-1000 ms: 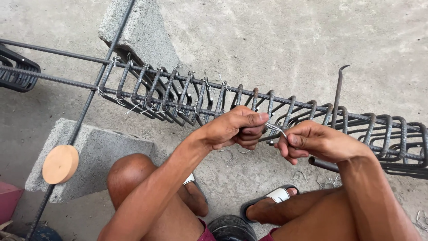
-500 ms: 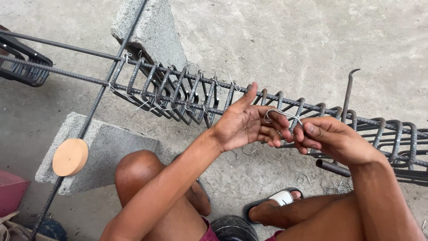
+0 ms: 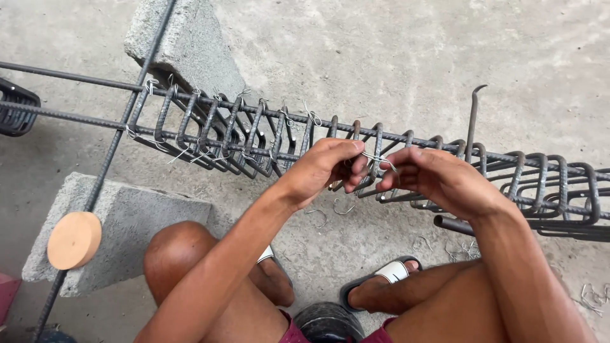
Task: Tying rebar intersections with wire ties using a manual hook tool
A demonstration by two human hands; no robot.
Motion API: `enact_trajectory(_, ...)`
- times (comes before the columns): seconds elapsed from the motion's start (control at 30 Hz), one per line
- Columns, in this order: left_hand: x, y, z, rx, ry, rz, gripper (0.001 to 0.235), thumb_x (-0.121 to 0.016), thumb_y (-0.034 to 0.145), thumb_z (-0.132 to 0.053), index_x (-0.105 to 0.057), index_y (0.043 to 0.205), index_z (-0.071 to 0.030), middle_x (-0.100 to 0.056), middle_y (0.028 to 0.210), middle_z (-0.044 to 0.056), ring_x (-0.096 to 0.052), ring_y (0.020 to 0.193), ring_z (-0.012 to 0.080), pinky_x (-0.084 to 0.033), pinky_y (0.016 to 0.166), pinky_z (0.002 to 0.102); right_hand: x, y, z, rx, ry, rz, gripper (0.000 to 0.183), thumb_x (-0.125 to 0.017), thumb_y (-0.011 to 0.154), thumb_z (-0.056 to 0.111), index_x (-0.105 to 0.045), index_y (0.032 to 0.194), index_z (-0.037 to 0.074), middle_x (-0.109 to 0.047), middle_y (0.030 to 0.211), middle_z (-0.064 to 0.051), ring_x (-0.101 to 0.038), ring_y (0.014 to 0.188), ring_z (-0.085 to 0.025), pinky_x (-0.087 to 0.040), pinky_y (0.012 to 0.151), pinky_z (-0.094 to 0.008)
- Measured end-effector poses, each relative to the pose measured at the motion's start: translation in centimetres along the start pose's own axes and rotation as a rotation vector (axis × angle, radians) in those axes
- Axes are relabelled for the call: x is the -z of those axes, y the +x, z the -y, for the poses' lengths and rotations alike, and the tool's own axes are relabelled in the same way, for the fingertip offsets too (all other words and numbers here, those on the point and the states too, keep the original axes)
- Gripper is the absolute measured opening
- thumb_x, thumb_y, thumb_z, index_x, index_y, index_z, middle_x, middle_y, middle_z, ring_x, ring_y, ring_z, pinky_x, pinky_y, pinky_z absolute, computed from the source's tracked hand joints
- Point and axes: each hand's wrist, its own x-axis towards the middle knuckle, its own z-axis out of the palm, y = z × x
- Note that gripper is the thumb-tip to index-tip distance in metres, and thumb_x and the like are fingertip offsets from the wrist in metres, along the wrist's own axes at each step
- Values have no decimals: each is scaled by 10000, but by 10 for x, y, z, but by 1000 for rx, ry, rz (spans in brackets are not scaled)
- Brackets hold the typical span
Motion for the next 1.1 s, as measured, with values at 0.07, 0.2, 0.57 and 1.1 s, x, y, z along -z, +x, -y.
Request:
enact_trajectory(0.07,1,3,4,-8,10,-5,334,-504,1023,-271,-574,737,-113,-562,680,25,-557,631,133,-502,596,289,2,1,-5,-14,6,-18,404,-453,1047,212,-673,1180,-99,-735,985,-249,-719,969,-323,-568,953,-463)
enact_trajectory(0.2,1,4,6,-38,60,-33,361,-487,1031,-327,-544,739,-122,-501,665,-3,-492,612,104,-458,568,257,0,2,-8,-62,-28,-68,353,-548,1035,204,-737,1065,-92,-716,853,-167,-680,819,-231,-584,847,-402)
enact_trajectory(0.57,-5,2,0,41,-36,63,380,-547,978,-382,-490,687,-146,-589,634,73,-601,535,154,-514,517,262,-3,0,-6,-19,-116,53,347,-551,1047,252,-726,882,2,-701,755,-94,-697,777,-198,-550,808,-362)
enact_trajectory(1.1,6,9,19,163,-98,242,441,-527,1010,-312,-438,609,-154,-326,534,-30,-294,430,109,-342,459,288,9,0,10,-155,-438,168,393,-579,1005,238,-851,912,-28,-722,672,-80,-465,485,-97,-376,434,-263)
